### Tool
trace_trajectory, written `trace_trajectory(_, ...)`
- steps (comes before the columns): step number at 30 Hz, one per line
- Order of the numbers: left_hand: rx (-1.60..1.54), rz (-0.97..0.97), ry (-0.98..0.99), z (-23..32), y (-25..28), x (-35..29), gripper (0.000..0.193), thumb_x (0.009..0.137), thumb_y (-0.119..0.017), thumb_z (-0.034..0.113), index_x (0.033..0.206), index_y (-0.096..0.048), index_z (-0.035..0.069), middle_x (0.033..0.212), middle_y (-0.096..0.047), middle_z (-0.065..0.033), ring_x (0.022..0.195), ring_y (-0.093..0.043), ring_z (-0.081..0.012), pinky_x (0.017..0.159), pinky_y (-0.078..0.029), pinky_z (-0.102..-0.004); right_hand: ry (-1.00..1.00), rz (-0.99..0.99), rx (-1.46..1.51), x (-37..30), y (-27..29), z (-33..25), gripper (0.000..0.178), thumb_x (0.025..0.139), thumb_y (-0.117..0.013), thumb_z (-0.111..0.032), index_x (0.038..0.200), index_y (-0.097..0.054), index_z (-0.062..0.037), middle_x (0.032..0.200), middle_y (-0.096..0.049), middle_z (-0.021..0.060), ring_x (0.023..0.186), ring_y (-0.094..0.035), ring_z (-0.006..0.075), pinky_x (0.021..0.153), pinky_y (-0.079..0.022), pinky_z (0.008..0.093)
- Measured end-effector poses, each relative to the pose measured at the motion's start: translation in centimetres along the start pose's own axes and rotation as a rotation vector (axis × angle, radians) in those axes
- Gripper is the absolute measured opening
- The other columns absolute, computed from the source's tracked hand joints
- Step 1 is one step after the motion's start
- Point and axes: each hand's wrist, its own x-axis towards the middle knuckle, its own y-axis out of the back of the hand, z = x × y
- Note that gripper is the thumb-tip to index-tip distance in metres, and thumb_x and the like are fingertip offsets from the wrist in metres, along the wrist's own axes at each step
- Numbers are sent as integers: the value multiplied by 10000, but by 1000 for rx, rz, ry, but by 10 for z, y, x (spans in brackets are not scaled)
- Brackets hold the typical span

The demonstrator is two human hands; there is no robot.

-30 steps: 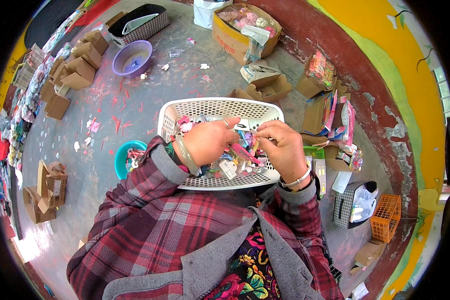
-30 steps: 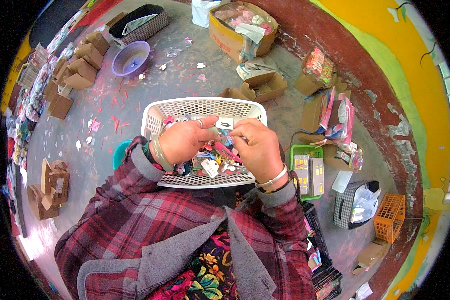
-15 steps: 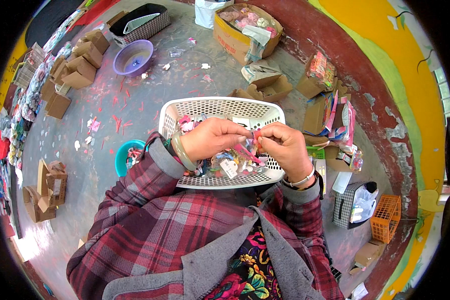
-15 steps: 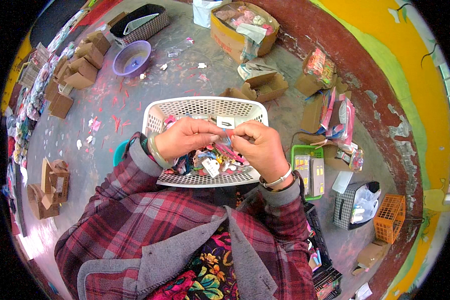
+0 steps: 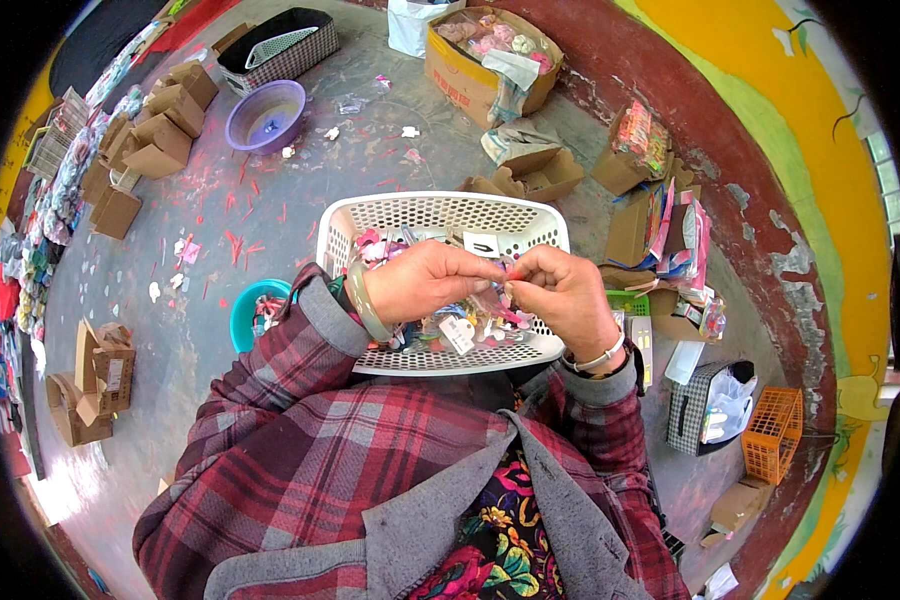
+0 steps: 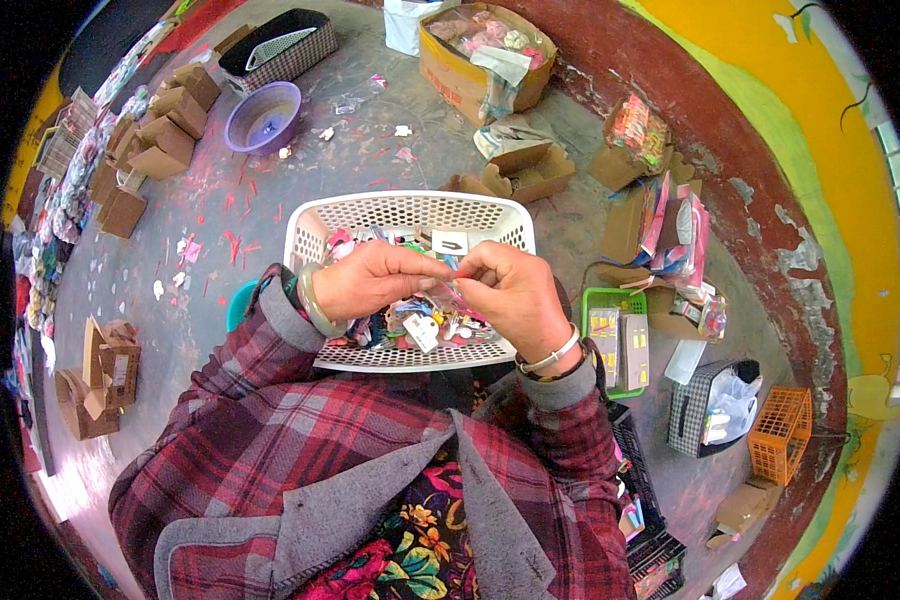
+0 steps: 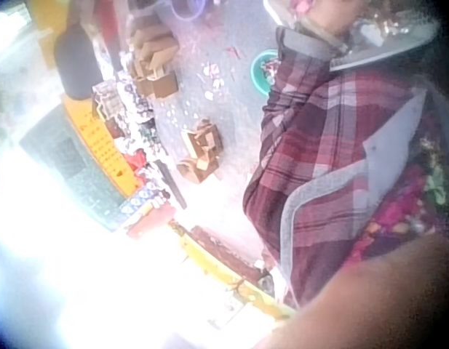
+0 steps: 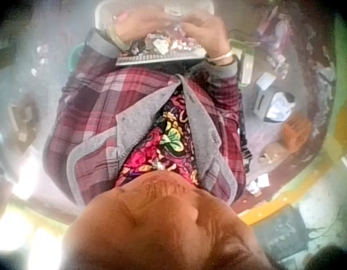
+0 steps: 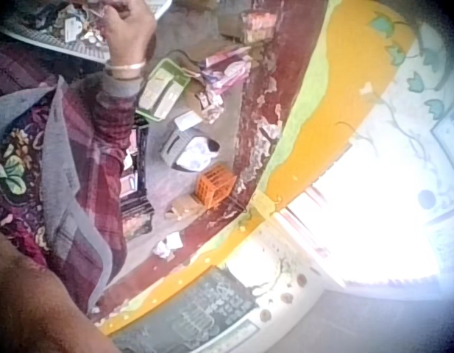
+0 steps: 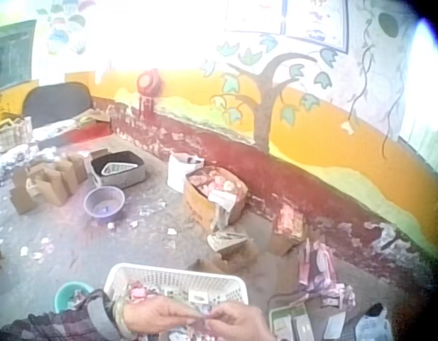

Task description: The person sits on the floor and sorts colorful hair accessories from a white basket into a blue bowl and a small white basket. They pick up items one by one, examine them, and place them into the respective containers.

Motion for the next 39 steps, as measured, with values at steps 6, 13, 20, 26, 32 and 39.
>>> trace_trajectory(6,8,19,-35,-2,0,0,216,884,-499,23,1077,-588,-20,991,-632,-67,939,-569,-122,836,-455,-263,13,12,43,1,1,8,95,730,-598,1,824,-616,1,675,-578,1,600,-499,35,507,-403,194)
trace_trajectory(13,40,-27,-90,6,0,-2,212,884,-470,-1,1067,-576,-20,977,-623,-71,945,-575,-141,845,-455,-276,37,-25,-14,-1,0,0,81,731,-604,7,812,-610,5,691,-589,9,617,-517,40,522,-418,197)
trace_trajectory(20,38,-26,-71,6,1,-1,182,890,-451,-6,1046,-544,-6,949,-579,-34,910,-553,-111,825,-446,-260,-9,-43,22,-2,-3,-4,90,733,-660,-45,764,-596,9,642,-582,18,579,-527,43,487,-411,198)
trace_trajectory(26,42,12,-77,3,-2,-2,156,876,-461,-7,1028,-492,15,914,-569,-17,890,-551,-99,791,-448,-254,72,13,-117,-1,-9,-2,98,739,-657,-63,748,-593,10,625,-584,30,567,-528,49,473,-403,208)
trace_trajectory(32,178,140,-97,15,-8,-2,201,799,-556,36,982,-476,21,808,-609,-114,772,-618,-219,684,-474,-320,80,114,-46,1,-9,5,88,752,-653,-52,751,-592,11,615,-583,11,554,-516,47,475,-399,203)
trace_trajectory(39,498,214,-137,-6,-3,1,212,734,-613,29,928,-528,30,756,-579,-113,688,-580,-256,625,-459,-342,85,57,-62,0,-5,-3,113,756,-669,-68,783,-595,13,630,-583,5,581,-516,48,503,-411,207)
